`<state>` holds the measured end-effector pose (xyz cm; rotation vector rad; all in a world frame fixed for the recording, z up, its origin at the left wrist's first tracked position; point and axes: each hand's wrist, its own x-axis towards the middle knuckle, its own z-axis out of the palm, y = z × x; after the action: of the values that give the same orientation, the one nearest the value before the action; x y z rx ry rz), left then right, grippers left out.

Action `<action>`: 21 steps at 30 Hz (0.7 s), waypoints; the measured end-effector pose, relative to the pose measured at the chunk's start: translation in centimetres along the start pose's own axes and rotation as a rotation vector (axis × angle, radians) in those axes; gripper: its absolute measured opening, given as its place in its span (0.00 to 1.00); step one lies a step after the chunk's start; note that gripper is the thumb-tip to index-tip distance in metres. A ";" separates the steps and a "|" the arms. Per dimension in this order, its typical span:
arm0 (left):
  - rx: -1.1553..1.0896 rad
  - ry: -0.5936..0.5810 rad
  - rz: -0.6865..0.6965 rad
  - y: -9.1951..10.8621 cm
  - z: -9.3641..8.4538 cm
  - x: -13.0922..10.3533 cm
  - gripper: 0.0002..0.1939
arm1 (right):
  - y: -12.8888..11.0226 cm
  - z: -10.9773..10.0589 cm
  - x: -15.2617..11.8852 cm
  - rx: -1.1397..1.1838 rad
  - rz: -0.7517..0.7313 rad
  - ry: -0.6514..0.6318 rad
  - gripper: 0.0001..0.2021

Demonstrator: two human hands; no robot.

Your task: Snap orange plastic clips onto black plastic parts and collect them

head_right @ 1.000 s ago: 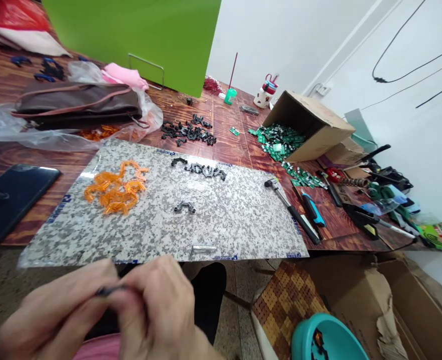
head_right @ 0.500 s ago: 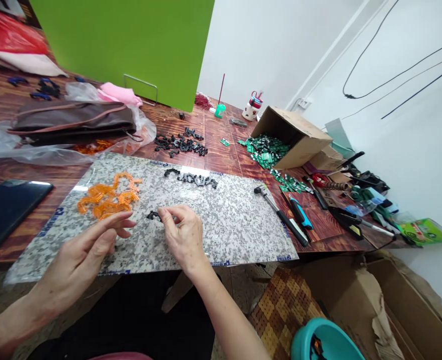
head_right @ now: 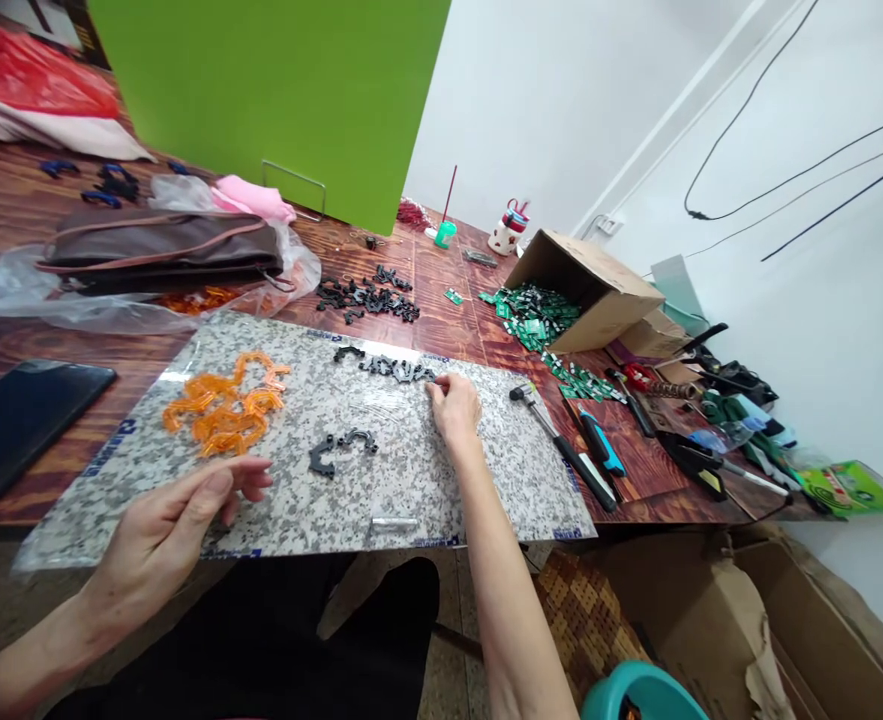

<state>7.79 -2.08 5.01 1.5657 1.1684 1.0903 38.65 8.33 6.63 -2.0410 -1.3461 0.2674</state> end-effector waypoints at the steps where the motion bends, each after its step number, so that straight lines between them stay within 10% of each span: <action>1: 0.002 0.000 0.000 0.0 0.0 0.0 0.19 | 0.0 0.0 -0.2 0.026 0.002 0.007 0.05; 7: -0.055 0.005 -0.042 -0.2 -0.1 -0.1 0.21 | -0.9 -1.6 -3.3 0.326 0.019 0.007 0.18; 17: -0.356 -0.164 -0.265 2.8 1.1 0.2 0.23 | -6.8 -3.0 -13.2 1.087 0.357 -0.496 0.25; 21: -0.439 -0.205 -0.276 2.9 1.7 -0.1 0.22 | -7.9 -2.2 -15.4 1.061 0.367 -0.631 0.25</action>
<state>10.02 -2.95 7.34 1.1087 0.8999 0.9039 27.00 -4.13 10.40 -1.2611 -0.7949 1.5195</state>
